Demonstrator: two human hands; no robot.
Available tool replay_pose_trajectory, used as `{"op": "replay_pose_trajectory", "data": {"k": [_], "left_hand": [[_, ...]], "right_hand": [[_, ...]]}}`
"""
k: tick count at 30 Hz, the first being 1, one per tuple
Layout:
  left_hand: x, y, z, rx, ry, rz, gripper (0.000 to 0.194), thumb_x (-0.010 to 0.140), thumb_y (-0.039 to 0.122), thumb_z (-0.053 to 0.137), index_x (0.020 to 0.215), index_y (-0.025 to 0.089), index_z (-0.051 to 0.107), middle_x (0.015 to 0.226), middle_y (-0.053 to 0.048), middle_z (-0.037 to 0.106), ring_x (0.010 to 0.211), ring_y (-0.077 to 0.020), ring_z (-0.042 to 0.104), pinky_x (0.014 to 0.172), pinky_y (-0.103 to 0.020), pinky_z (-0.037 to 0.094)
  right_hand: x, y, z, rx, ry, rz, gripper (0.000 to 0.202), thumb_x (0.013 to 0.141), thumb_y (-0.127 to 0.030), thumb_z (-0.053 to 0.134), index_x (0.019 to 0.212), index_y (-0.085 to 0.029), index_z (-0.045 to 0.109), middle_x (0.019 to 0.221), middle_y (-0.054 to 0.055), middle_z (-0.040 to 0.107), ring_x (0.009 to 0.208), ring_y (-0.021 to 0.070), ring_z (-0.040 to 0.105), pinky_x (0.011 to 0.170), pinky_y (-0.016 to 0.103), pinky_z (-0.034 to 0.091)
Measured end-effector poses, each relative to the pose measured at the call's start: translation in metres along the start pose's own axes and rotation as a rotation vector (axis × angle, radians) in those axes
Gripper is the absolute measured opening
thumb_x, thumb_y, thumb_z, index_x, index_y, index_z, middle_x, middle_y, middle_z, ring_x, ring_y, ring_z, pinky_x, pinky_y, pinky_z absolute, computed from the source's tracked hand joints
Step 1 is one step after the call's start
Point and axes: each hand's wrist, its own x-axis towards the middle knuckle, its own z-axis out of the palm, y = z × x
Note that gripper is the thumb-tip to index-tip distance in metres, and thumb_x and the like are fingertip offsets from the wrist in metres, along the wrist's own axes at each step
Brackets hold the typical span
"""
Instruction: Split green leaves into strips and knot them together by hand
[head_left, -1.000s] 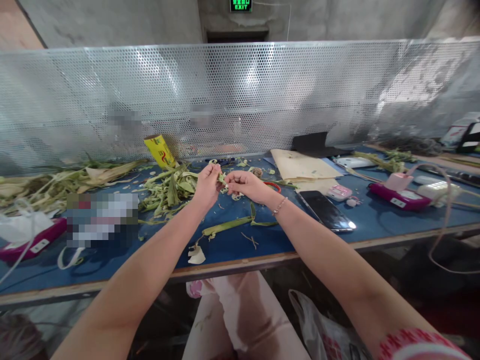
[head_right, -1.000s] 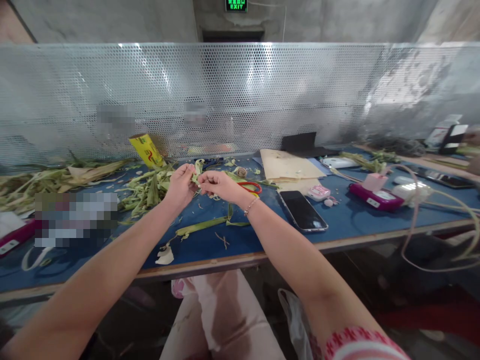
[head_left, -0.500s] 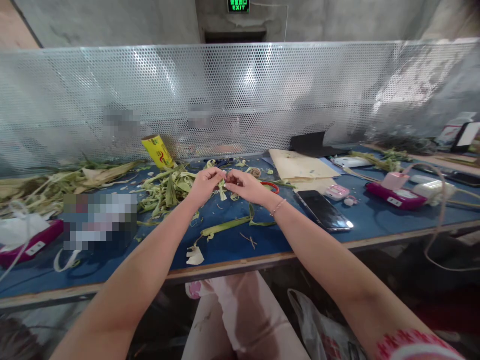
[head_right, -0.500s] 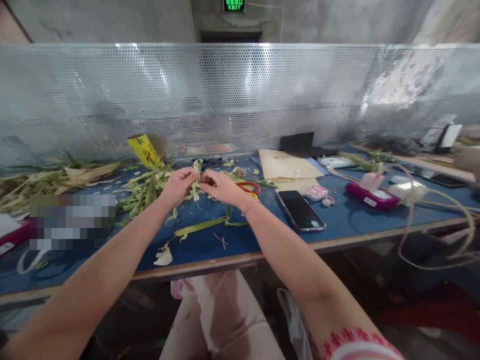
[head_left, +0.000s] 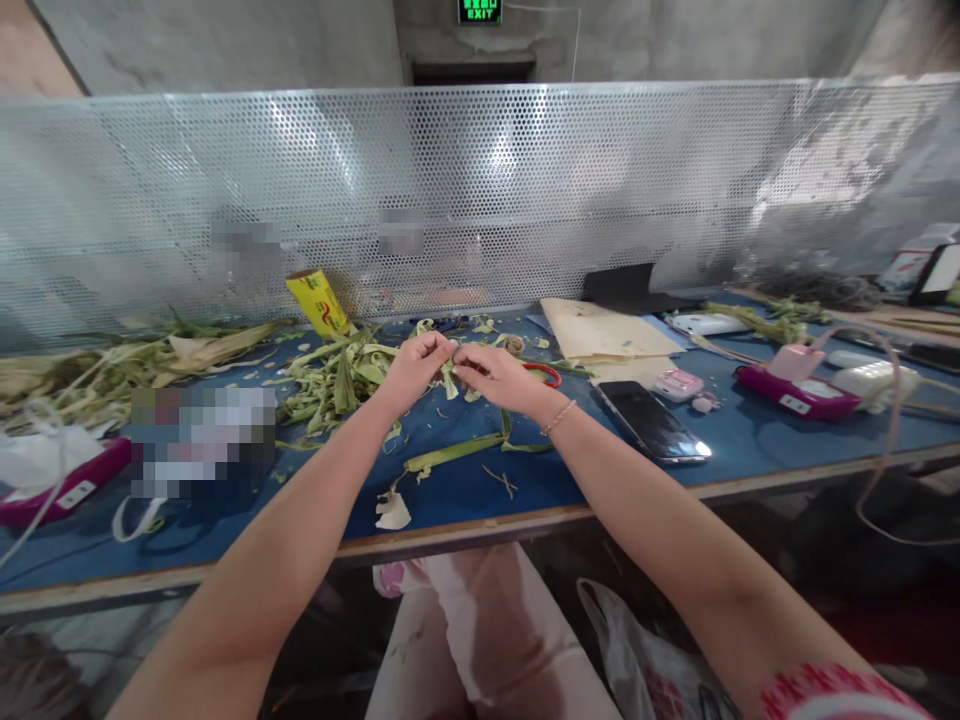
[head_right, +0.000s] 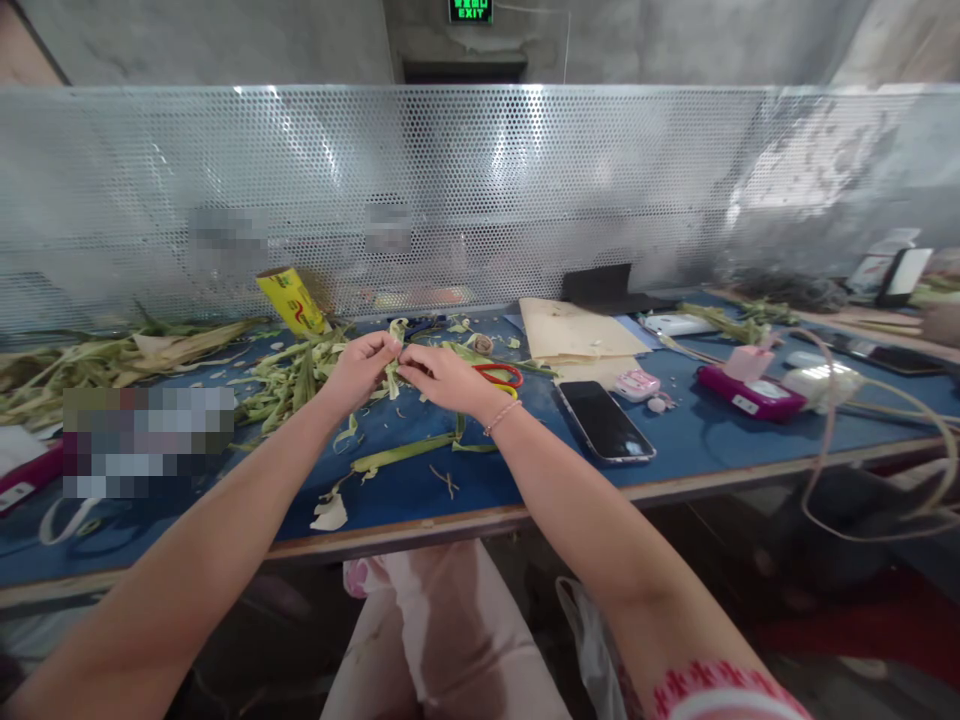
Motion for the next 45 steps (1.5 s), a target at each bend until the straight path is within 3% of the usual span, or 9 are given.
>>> {"op": "replay_pose_trajectory", "data": {"k": [5,10,16,20,23,31,36,40,45], "left_hand": [[-0.002,0.001,0.004,-0.119,0.035,-0.088,0.036,0.064,0.047,0.063,0.055,0.017,0.045,0.046,0.006,0.034,0.038,-0.0038,0.028,0.036,-0.018,0.023],[-0.004,-0.001,0.008,-0.364,0.01,-0.201,0.034,0.064,0.044,0.063,0.058,0.017,0.043,0.052,0.005,0.037,0.044,-0.0055,0.036,0.043,-0.019,0.032],[-0.002,-0.005,0.006,-0.069,-0.066,-0.043,0.034,0.071,0.047,0.056,0.059,0.017,0.042,0.052,0.005,0.032,0.044,-0.0062,0.029,0.044,-0.021,0.024],[-0.004,0.0,0.007,0.148,0.018,0.104,0.036,0.079,0.047,0.046,0.059,0.018,0.037,0.055,0.005,0.031,0.053,-0.0086,0.031,0.052,-0.023,0.028],[-0.004,0.002,0.009,0.181,0.061,0.187,0.037,0.079,0.048,0.046,0.06,0.018,0.038,0.059,0.004,0.034,0.058,-0.0093,0.033,0.057,-0.023,0.029],[-0.005,-0.004,0.015,-0.303,0.069,-0.007,0.035,0.069,0.045,0.061,0.061,0.018,0.041,0.051,0.006,0.03,0.043,-0.0059,0.026,0.043,-0.02,0.022],[-0.006,0.004,0.019,-0.533,0.179,-0.135,0.012,0.075,0.026,0.052,0.068,0.017,0.052,0.061,0.003,0.046,0.054,-0.0065,0.043,0.051,-0.018,0.037],[-0.004,0.001,0.02,-0.615,0.143,-0.171,0.008,0.065,0.011,0.049,0.069,0.016,0.054,0.068,0.002,0.052,0.062,-0.0081,0.05,0.058,-0.02,0.042],[-0.004,-0.005,0.02,-0.62,0.121,-0.195,0.005,0.065,0.02,0.052,0.062,0.016,0.052,0.063,0.002,0.049,0.06,-0.0085,0.049,0.056,-0.021,0.042]], "right_hand": [[0.0,-0.003,-0.001,-0.029,0.006,-0.036,0.019,0.084,-0.026,0.04,0.069,-0.019,0.047,0.064,-0.002,0.047,0.058,0.0092,0.04,0.059,0.022,0.032],[0.0,-0.001,-0.002,-0.069,0.05,-0.103,0.015,0.084,-0.022,0.042,0.072,-0.019,0.051,0.068,0.0,0.05,0.063,0.011,0.044,0.064,0.023,0.035],[0.0,0.003,-0.001,-0.126,0.057,-0.187,0.017,0.081,-0.016,0.042,0.064,-0.018,0.047,0.066,0.001,0.047,0.066,0.0121,0.043,0.065,0.025,0.036],[0.0,0.002,0.001,-0.076,0.099,-0.15,0.016,0.08,-0.016,0.043,0.065,-0.018,0.047,0.064,0.0,0.048,0.063,0.0106,0.044,0.063,0.024,0.036],[0.001,0.0,0.003,-0.035,0.126,-0.107,0.014,0.078,-0.016,0.045,0.064,-0.018,0.047,0.063,-0.001,0.048,0.06,0.0096,0.044,0.06,0.022,0.035],[0.003,-0.004,0.006,0.005,0.17,-0.053,0.015,0.077,-0.017,0.044,0.063,-0.018,0.046,0.06,-0.002,0.047,0.056,0.0084,0.042,0.054,0.021,0.033],[0.004,0.002,0.008,-0.118,0.338,-0.15,0.014,0.076,-0.012,0.043,0.063,-0.018,0.045,0.067,0.001,0.048,0.067,0.0114,0.045,0.064,0.025,0.039],[0.003,0.008,0.008,-0.152,0.465,-0.111,0.012,0.075,-0.012,0.044,0.066,-0.019,0.047,0.076,0.003,0.049,0.071,0.0124,0.046,0.063,0.026,0.041],[0.004,0.011,0.007,-0.183,0.453,-0.151,0.014,0.076,-0.01,0.044,0.065,-0.019,0.047,0.077,0.003,0.051,0.078,0.0136,0.049,0.07,0.028,0.043]]}}
